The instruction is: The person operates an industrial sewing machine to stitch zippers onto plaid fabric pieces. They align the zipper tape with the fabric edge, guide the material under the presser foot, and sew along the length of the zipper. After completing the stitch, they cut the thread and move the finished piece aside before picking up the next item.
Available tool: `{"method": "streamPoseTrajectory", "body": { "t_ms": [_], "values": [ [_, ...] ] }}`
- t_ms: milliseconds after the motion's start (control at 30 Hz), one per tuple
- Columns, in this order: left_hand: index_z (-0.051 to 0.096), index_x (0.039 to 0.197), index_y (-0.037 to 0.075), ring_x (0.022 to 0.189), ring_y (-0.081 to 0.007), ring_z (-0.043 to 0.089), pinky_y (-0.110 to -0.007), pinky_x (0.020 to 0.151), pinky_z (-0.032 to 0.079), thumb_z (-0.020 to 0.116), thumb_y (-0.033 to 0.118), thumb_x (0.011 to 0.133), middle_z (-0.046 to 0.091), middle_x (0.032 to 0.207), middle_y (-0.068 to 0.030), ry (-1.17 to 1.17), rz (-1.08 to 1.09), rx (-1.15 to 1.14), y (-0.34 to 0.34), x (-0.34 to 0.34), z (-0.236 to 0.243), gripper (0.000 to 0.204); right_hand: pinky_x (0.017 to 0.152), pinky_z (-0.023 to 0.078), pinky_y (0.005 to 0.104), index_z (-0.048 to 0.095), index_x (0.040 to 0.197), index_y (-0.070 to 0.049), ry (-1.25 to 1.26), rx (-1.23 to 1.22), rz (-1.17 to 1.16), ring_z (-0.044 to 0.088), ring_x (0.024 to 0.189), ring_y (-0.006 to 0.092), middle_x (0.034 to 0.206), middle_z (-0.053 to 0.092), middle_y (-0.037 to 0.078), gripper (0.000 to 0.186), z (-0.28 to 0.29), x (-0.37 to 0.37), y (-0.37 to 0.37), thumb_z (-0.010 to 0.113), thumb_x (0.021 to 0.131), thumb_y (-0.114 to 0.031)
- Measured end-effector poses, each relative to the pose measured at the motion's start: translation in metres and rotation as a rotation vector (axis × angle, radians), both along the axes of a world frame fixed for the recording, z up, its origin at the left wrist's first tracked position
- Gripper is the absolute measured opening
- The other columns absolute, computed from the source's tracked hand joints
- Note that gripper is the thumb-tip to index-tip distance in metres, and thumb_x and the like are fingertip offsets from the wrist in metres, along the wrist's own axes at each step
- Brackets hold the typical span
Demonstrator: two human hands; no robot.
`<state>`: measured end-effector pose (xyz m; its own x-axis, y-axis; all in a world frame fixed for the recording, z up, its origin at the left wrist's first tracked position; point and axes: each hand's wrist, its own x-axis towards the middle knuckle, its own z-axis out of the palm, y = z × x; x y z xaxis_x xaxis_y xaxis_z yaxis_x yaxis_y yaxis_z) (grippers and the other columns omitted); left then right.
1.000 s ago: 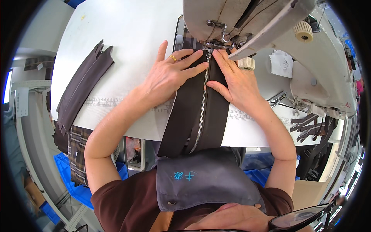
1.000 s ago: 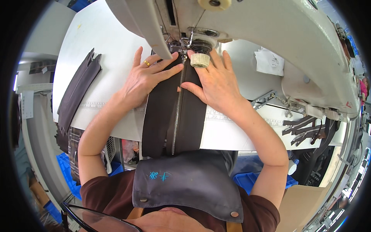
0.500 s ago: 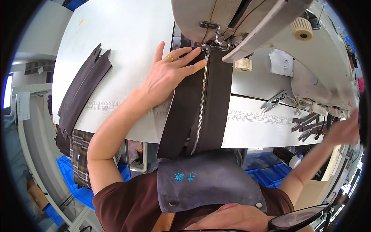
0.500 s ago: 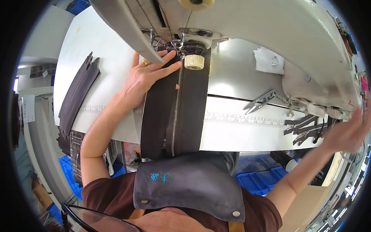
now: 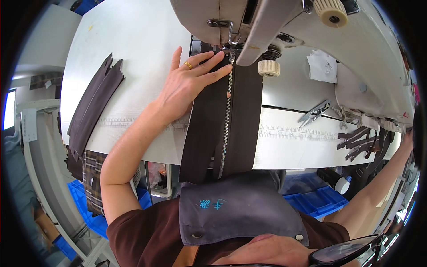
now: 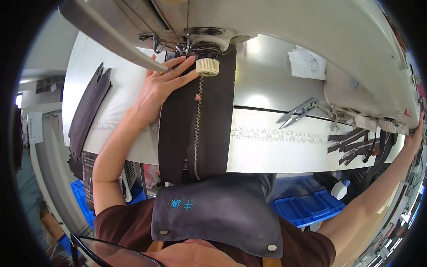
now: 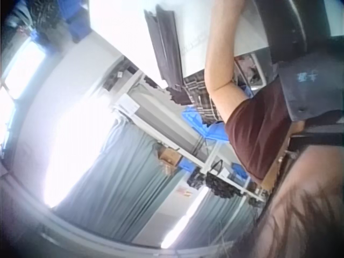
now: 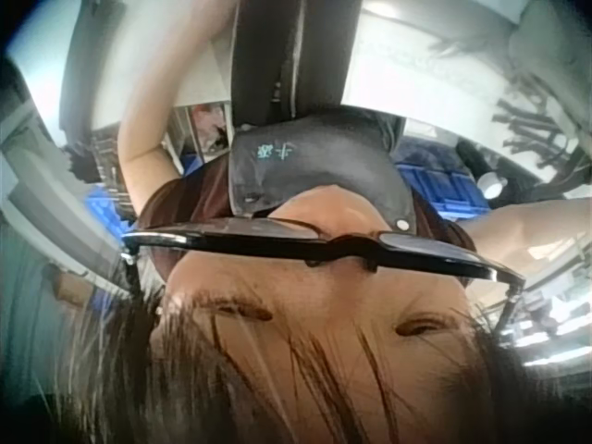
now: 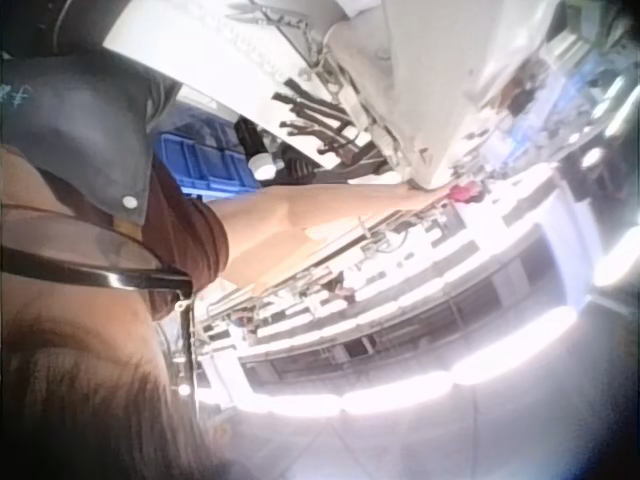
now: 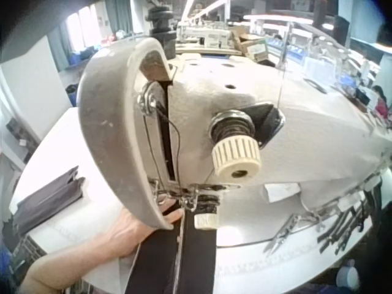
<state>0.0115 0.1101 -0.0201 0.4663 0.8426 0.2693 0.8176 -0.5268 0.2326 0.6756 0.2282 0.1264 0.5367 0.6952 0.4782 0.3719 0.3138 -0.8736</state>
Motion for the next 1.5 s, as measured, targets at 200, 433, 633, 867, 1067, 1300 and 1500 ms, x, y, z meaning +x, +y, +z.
{"method": "streamPoseTrajectory", "body": {
  "t_ms": [200,433,633,867,1067,1300,1500],
  "values": [
    [0.052,0.13,0.021,0.126,-0.0262,0.043,-0.062,0.106,0.017,0.054,-0.013,0.065,0.049,0.136,-0.0052,-0.052,-0.023,-0.049,-0.001,-0.001,-0.002,0.074,0.102,0.039,0.049,0.039,0.133,0.002,0.327,0.132,-0.035,0.046,0.122,0.0338,0.134,0.045,0.019,0.047,-0.054,-0.011,-0.018,0.041,0.093,-0.024],
    [0.051,0.131,0.021,0.126,-0.0263,0.043,-0.062,0.106,0.017,0.054,-0.013,0.065,0.047,0.138,-0.0054,-0.052,-0.026,-0.056,-0.001,-0.002,-0.001,0.074,0.089,0.047,0.0435,0.055,0.116,0.003,-0.265,0.083,-0.549,0.055,0.108,0.03,0.119,0.056,0.019,0.036,-0.037,-0.042,-0.054,0.037,0.095,-0.019],
    [0.056,0.126,0.018,0.123,-0.0255,0.046,-0.055,0.103,0.021,0.061,0.002,0.069,0.051,0.134,-0.0071,-0.012,-0.003,-0.009,-0.003,0.002,-0.001,0.059,0.086,0.047,0.0347,0.059,0.112,-0.001,-0.553,-0.158,0.781,0.054,0.114,0.0277,0.12,0.059,0.014,0.026,-0.094,-0.348,-0.118,0.049,0.089,-0.008],
    [0.057,0.125,0.019,0.123,-0.025,0.047,-0.055,0.102,0.022,0.059,0.002,0.071,0.052,0.132,-0.0073,-0.028,-0.016,-0.009,0.0,0.001,0.001,0.057,0.079,0.049,0.0392,0.063,0.085,-0.001,-0.803,-0.084,0.834,0.06,0.096,0.0316,0.089,0.064,0.014,0.013,-0.146,-0.454,-0.045,0.055,0.086,-0.011],
    [0.053,0.129,0.021,0.125,-0.0263,0.044,-0.063,0.105,0.019,0.051,-0.015,0.066,0.049,0.136,-0.0063,-0.021,-0.024,-0.048,0.001,0.002,0.002,0.073,0.054,0.05,0.036,0.062,0.068,-0.007,-1.08,0.412,0.792,0.061,0.059,0.027,0.059,0.059,0.009,0.002,-0.179,-0.455,-0.011,0.063,0.066,-0.008],
    [0.051,0.131,0.021,0.125,-0.0279,0.044,-0.063,0.104,0.02,0.054,-0.017,0.061,0.049,0.136,-0.0064,0.004,-0.016,0.001,-0.002,-0.001,-0.004,0.079,0.062,0.049,0.0273,0.062,0.094,-0.003,-0.725,-0.224,0.865,0.059,0.066,0.013,0.08,0.063,0.004,0.017,-0.13,-0.45,-0.058,0.062,0.082,-0.015],
    [0.058,0.125,0.02,0.121,-0.0267,0.049,-0.059,0.107,0.017,0.065,0.019,0.076,0.051,0.135,-0.0045,-0.007,-0.009,0.033,0.0,0.001,-0.005,0.05,0.063,0.046,0.0214,0.064,0.1,-0.002,0.164,-0.726,1.121,0.057,0.068,0.0071,0.09,0.065,0.004,0.026,-0.14,-0.439,-0.042,0.067,0.084,-0.022]
  ]
}}
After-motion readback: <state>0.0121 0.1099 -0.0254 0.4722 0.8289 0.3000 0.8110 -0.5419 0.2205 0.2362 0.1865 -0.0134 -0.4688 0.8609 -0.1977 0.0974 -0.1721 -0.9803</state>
